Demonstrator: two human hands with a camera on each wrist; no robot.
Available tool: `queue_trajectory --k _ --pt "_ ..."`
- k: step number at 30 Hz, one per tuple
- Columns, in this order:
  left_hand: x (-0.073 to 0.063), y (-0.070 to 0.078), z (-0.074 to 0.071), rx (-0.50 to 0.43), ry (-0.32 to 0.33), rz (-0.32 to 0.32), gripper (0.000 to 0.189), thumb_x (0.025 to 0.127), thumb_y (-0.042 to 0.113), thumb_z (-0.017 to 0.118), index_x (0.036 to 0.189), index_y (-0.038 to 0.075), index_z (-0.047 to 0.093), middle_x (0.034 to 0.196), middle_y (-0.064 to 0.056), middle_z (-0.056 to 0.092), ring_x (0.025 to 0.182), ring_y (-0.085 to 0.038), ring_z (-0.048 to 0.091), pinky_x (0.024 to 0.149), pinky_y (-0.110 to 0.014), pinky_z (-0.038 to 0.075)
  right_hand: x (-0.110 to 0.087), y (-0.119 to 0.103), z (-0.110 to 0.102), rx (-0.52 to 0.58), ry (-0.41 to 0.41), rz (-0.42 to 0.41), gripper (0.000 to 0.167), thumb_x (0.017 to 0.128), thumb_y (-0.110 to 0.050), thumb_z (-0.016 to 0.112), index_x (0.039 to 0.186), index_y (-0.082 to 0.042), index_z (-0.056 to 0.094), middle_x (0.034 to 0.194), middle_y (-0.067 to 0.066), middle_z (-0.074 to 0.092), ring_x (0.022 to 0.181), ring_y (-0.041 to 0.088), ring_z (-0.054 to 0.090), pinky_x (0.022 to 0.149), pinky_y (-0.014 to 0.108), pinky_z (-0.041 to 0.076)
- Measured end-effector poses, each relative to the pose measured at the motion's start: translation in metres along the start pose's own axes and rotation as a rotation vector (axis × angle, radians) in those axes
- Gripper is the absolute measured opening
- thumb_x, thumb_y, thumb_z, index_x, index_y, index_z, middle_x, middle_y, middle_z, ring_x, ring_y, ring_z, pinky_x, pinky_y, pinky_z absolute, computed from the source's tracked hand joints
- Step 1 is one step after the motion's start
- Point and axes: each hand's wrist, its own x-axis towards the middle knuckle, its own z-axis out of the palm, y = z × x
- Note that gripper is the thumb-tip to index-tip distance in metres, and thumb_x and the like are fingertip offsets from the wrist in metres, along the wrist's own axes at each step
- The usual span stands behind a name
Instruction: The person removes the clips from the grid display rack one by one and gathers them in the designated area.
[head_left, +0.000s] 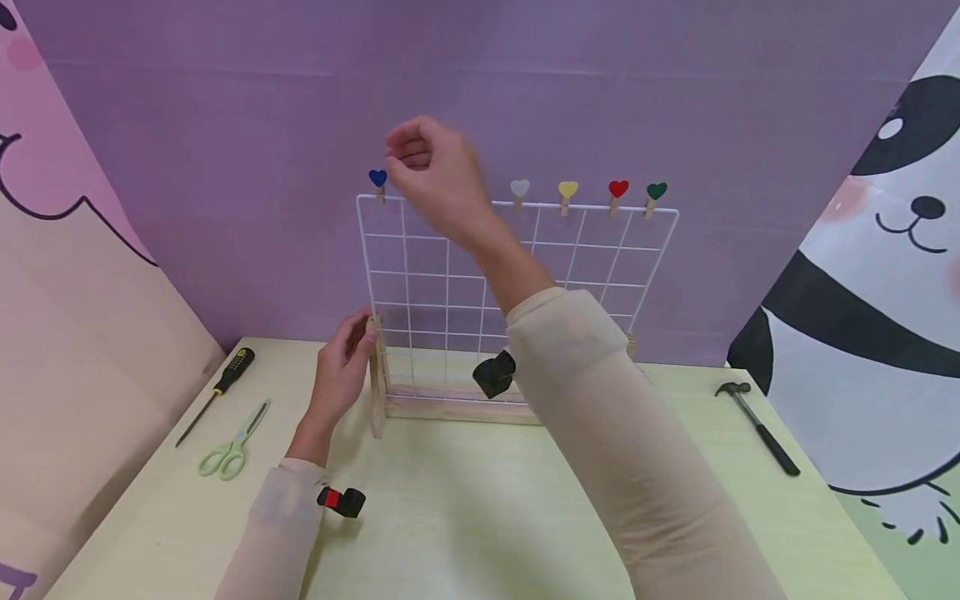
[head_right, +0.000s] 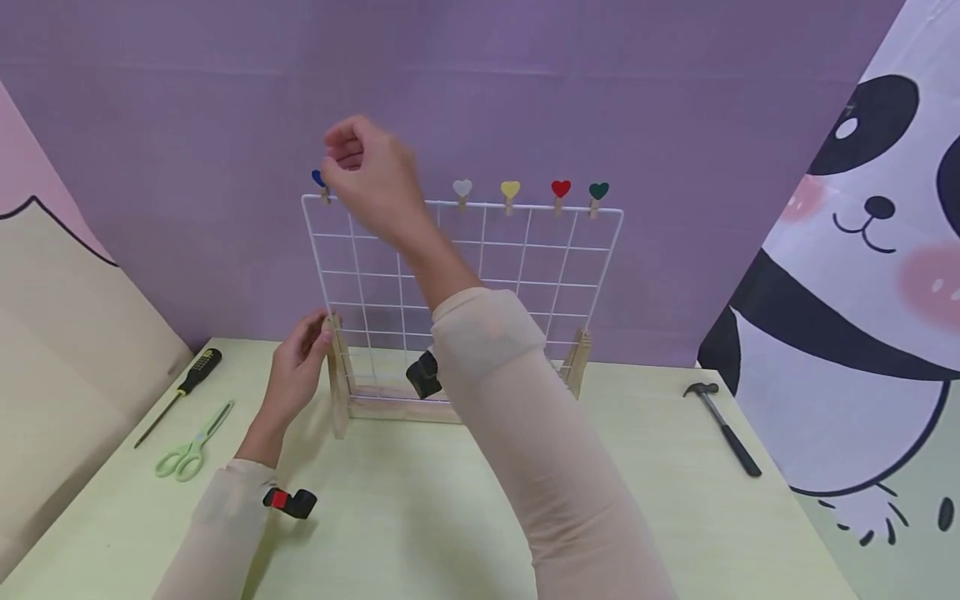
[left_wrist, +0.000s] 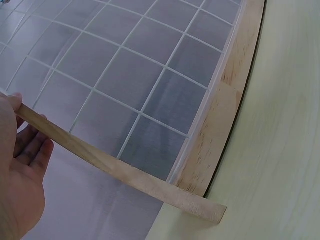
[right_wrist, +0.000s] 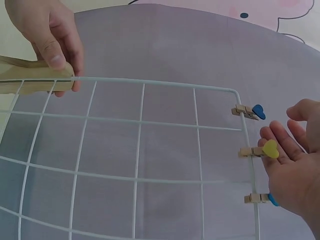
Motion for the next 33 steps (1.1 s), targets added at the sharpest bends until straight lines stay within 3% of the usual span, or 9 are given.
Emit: queue_trajectory --k 8,17,25,33 --pt "0.002 0.001 0.001 -0.031 -0.003 -0.020 0.043 0.108 0.014 0.054 0.148 -0.001 0.050 0.146 -0.025 0.058 0.135 -0.032 0.055 0.102 -0.004 0.042 0.001 0.000 0.004 -0.055 -0.018 0.056 0.021 0.098 -0.009 0.067 0.117 -0.001 0.069 0.113 0.011 0.073 0.101 0.016 0.070 0.093 0.017 0.055" --pt "0.004 0.001 0.000 -0.095 -0.016 -0.030 0.043 0.107 0.010 0.054 0.147 -0.004 0.049 0.143 -0.028 0.057 0.121 -0.003 0.056 0.101 -0.006 0.045 0.003 0.003 0.006 -0.132 -0.031 0.115 0.021 0.098 -0.013 0.068 0.116 -0.003 0.070 0.111 0.009 0.075 0.101 0.015 0.071 0.092 0.017 0.054" --pt "0.005 0.002 -0.001 -0.096 -0.027 -0.048 0.043 0.107 0.009 0.054 0.148 -0.001 0.049 0.145 -0.023 0.057 0.125 -0.010 0.054 0.101 -0.006 0.045 0.008 0.000 0.008 -0.192 -0.076 0.159 0.020 0.097 -0.013 0.069 0.115 -0.005 0.073 0.109 0.008 0.078 0.099 0.013 0.073 0.084 0.019 0.054" --pt "0.003 0.003 -0.003 -0.102 -0.024 -0.058 0.044 0.107 0.008 0.054 0.149 -0.002 0.048 0.146 -0.024 0.056 0.126 -0.010 0.054 0.102 -0.007 0.045 0.007 -0.001 0.013 -0.230 -0.055 0.182 0.017 0.098 -0.015 0.070 0.112 -0.009 0.078 0.108 0.004 0.080 0.098 0.011 0.073 0.085 0.021 0.054"
